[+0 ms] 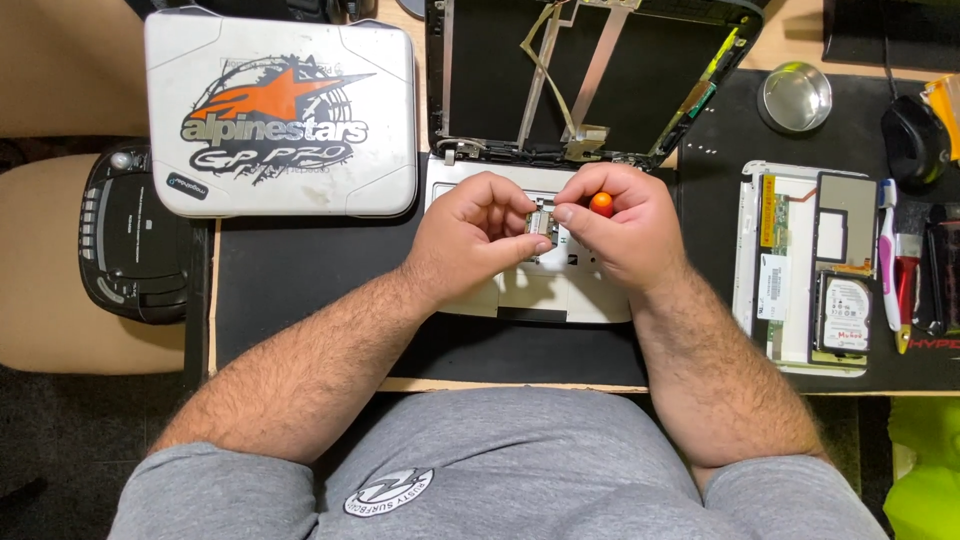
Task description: Disassembling a laptop by removing screws and internal components like the hard drive and motherboard using a screwdriver.
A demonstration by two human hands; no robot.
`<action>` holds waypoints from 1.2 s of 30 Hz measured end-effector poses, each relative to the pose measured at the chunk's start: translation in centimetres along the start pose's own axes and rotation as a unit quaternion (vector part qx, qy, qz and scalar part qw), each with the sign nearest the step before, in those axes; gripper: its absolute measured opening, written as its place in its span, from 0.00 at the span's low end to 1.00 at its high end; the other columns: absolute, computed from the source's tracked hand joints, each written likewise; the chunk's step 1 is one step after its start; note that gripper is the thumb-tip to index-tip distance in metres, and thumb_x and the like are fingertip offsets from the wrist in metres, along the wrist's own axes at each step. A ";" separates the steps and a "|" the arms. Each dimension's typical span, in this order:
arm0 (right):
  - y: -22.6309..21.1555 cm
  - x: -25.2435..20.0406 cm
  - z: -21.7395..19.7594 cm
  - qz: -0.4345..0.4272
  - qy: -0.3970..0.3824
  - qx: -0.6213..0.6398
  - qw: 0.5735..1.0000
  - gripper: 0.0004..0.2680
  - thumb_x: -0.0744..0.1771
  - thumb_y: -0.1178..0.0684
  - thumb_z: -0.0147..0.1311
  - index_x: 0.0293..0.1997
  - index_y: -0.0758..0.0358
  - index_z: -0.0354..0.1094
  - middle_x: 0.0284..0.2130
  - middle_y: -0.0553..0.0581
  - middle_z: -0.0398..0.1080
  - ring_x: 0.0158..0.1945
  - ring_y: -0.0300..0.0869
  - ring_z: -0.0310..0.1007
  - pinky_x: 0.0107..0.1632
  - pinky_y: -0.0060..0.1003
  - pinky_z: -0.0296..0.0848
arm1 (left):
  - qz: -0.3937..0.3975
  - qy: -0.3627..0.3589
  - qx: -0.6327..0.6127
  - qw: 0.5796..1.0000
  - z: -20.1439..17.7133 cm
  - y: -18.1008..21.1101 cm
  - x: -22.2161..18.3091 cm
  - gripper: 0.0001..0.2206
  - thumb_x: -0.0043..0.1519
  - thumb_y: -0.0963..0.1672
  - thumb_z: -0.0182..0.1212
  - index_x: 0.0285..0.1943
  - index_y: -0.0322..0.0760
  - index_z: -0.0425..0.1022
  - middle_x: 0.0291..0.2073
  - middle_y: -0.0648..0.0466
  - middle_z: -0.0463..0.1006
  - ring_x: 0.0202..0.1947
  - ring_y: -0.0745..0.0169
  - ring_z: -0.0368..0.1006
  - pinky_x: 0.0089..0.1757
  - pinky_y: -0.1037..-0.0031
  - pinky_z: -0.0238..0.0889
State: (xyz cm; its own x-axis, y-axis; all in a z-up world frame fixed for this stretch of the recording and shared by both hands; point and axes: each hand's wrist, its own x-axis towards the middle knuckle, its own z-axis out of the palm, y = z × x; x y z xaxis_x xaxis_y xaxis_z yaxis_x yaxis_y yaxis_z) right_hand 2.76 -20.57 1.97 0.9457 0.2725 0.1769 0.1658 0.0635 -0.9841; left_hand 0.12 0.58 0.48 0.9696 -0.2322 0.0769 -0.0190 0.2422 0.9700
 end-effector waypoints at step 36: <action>-3.9 -0.1 0.5 -0.268 -0.078 -0.264 0.923 0.05 0.62 0.64 0.67 0.30 0.60 0.75 0.35 0.56 0.79 0.24 0.46 0.72 0.31 0.38 0.75 | -0.063 -0.022 -0.011 0.998 -0.5 -1.1 0.4 0.17 0.52 0.34 0.75 0.48 0.28 0.75 0.29 0.50 0.79 0.26 0.71 0.75 0.26 0.80 0.75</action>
State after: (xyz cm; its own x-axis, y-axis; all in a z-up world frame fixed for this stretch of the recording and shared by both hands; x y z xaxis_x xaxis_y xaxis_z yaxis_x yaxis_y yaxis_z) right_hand 1.85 -20.34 5.76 0.6437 0.4746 0.6004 0.7503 -0.2366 -0.6173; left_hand 0.69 0.71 -0.65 0.9526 -0.3023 -0.0341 0.1075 0.2298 0.9673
